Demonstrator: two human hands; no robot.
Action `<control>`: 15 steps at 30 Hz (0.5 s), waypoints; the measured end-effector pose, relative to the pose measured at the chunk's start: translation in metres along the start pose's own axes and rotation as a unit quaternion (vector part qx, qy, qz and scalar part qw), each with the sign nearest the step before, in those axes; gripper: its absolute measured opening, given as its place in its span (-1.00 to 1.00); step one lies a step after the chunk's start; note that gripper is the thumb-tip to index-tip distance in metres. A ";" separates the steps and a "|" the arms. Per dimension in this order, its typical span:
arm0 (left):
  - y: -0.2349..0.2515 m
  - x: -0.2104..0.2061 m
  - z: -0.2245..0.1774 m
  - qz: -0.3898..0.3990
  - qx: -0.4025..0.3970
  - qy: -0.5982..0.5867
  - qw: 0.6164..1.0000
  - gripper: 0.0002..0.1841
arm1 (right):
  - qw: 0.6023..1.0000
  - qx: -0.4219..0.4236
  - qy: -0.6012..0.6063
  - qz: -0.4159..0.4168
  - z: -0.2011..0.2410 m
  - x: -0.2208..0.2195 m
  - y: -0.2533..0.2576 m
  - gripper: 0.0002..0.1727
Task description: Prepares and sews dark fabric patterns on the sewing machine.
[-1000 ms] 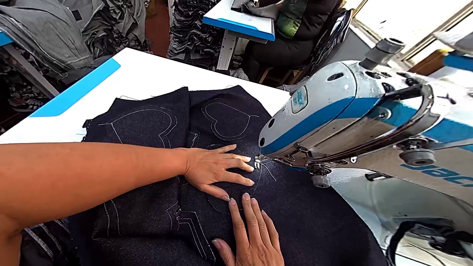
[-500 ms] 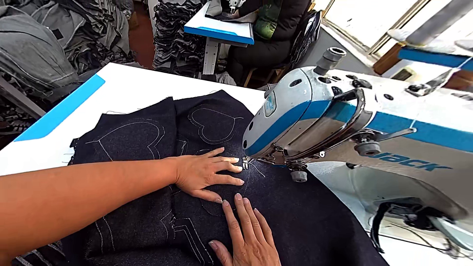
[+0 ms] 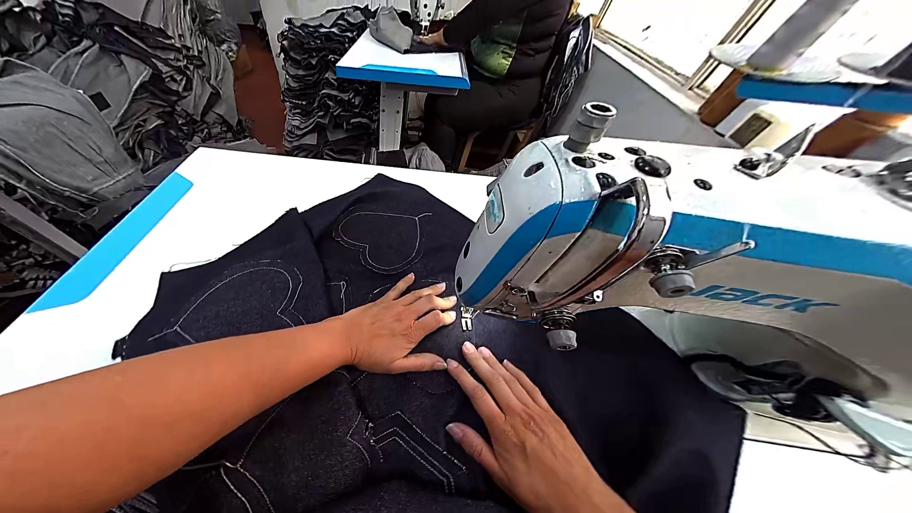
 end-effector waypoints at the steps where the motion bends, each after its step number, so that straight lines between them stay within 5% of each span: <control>1: 0.001 0.000 0.000 -0.004 0.016 0.004 1.000 -0.23 | 1.000 0.011 0.004 0.006 -0.008 0.000 0.003 -0.22; 5: 0.005 0.002 0.001 -0.014 0.054 -0.005 0.998 -0.24 | 1.000 0.012 -0.008 0.026 -0.014 0.017 0.008 -0.28; 9: 0.007 0.003 0.004 0.027 0.062 -0.028 0.997 -0.23 | 0.991 -0.075 0.104 0.045 0.033 0.052 0.014 -0.45; 15: 0.008 0.002 0.004 0.047 0.066 -0.017 0.997 -0.24 | 0.996 -0.079 0.029 -0.009 0.070 0.003 0.010 -0.23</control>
Point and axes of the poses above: each hand's wrist, its own y-axis towards the middle knuckle, its own x-axis out of the back of the hand, z = x × y, the point moved 3 cm from there along y, towards the middle knuckle, and after that the axes turned 3 degrees about -y, right-handed, at the moved point
